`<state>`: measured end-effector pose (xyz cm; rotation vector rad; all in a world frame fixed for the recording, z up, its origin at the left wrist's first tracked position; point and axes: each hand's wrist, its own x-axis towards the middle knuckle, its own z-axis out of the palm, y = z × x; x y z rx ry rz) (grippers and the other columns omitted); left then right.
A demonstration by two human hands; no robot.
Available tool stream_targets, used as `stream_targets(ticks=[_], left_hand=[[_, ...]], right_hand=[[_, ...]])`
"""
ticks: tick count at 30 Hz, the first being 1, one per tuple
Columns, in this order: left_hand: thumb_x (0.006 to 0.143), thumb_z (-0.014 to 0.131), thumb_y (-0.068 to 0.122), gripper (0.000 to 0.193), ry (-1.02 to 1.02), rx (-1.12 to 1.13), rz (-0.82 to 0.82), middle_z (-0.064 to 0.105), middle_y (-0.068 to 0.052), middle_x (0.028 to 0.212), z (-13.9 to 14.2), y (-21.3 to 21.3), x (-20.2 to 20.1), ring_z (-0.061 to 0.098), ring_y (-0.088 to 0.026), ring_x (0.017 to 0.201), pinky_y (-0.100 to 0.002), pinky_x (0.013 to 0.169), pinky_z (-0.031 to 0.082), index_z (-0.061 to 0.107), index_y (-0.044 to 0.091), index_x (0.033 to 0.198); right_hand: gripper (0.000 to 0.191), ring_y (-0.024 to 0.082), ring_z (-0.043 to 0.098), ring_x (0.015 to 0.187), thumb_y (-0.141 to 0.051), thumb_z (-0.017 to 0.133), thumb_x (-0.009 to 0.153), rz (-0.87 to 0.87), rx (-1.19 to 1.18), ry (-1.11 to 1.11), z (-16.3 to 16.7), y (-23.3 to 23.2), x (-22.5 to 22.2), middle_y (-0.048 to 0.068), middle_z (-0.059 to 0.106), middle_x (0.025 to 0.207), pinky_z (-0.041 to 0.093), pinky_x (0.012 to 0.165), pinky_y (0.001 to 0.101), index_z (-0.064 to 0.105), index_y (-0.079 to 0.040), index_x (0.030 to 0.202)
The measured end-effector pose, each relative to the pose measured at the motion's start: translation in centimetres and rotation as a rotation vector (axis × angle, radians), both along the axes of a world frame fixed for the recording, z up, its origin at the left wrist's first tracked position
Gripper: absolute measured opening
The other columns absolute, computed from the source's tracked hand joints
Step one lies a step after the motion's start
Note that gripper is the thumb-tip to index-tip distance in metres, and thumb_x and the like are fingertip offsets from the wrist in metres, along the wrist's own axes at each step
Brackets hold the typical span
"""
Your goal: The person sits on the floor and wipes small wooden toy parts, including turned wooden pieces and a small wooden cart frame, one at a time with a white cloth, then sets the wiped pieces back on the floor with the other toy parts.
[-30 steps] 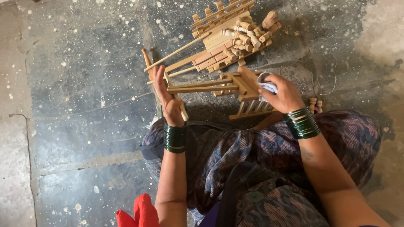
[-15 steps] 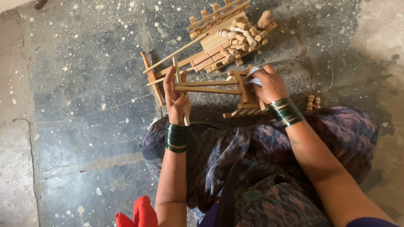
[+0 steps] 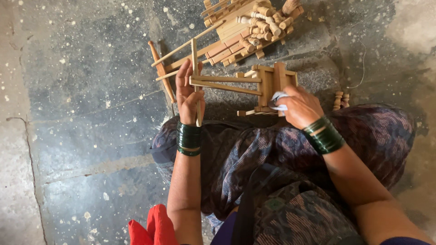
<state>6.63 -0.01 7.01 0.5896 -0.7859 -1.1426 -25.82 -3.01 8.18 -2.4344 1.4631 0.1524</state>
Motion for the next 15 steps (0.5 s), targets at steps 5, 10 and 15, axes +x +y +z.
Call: stream_targets(ticks=[5, 10, 15], left_hand=[[0.069, 0.044, -0.019, 0.092, 0.022, 0.021, 0.036, 0.040, -0.014, 0.161, -0.4, -0.3, 0.2, 0.036, -0.033, 0.155, -0.047, 0.131, 0.032, 0.037, 0.006, 0.158], [0.070, 0.043, -0.020, 0.091, 0.025, 0.019, 0.036, 0.040, -0.012, 0.161, -0.9, -0.5, 0.4, 0.042, -0.032, 0.151, -0.045, 0.129, 0.037, 0.037, 0.006, 0.157], [0.069, 0.043, -0.020, 0.092, -0.013, 0.006, 0.024, 0.042, -0.014, 0.160, -0.6, -0.6, 0.7, 0.046, -0.033, 0.147, -0.045, 0.126, 0.040, 0.037, 0.006, 0.158]], right_hand=[[0.038, 0.021, 0.067, 0.084, -0.013, 0.070, 0.088, 0.002, 0.066, -0.150, 2.2, 0.7, 0.9, 0.001, 0.068, 0.106, 0.057, 0.073, 0.0350, 0.063, -0.016, 0.124], [0.026, 0.022, 0.065, 0.087, 0.000, 0.073, 0.080, -0.005, -0.095, -0.362, 0.1, -0.2, 2.3, 0.007, 0.062, 0.119, 0.055, 0.062, 0.0336, 0.064, -0.011, 0.102], [0.035, 0.025, 0.063, 0.092, 0.013, 0.069, 0.079, 0.020, -0.256, -0.475, -4.5, -4.8, 3.2, 0.010, 0.066, 0.114, 0.054, 0.067, 0.0277, 0.066, -0.010, 0.105]])
